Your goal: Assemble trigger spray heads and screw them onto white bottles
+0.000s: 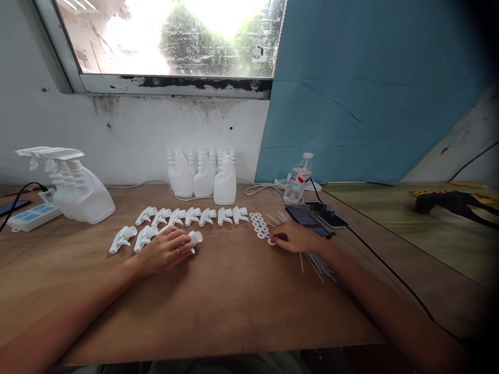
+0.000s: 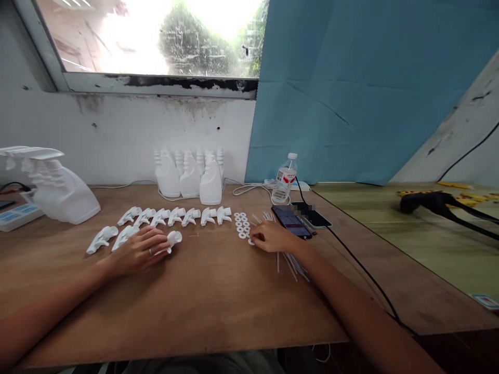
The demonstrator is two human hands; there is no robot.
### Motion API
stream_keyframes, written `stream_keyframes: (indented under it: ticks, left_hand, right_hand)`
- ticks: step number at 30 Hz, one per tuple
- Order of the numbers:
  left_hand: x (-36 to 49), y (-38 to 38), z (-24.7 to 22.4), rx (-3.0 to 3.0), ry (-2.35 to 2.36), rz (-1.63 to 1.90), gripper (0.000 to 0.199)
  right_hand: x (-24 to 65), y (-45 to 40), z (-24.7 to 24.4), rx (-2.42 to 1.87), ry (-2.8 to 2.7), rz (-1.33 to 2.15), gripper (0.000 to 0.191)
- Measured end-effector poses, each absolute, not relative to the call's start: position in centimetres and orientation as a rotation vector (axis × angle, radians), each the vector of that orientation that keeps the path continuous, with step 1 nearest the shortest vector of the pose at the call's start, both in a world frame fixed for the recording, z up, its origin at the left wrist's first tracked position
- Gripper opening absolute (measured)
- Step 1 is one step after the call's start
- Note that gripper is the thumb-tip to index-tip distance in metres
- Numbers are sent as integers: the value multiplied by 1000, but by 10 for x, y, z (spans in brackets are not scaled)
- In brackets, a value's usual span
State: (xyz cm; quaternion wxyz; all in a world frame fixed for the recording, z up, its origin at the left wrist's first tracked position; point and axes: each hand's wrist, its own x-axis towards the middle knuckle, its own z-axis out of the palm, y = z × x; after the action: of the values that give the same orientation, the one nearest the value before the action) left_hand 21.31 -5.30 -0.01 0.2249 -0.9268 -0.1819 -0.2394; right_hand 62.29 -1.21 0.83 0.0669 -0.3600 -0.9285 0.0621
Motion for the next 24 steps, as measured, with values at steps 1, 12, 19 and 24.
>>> stream_keyframes:
  ticks: [1,12,19,24]
  left_hand:
    - [217,-57,0,-2577,-483,-714,19]
    - [254,-90,-16,-2958,-560,-1031,27]
    - [272,-85,-23,-3157,-697,-1083,23]
    - [286,-81,-23,-3207,-825,-1086,18]
  right_hand:
    - [622,-13,8,-1090,-2799,189,19]
    - [613,-20,17,-1053,-2768,483,11]
    - [611,-18,15,-1165,-2681,620,23]
    - [612,-15,9,-1131,-2665,638,21]
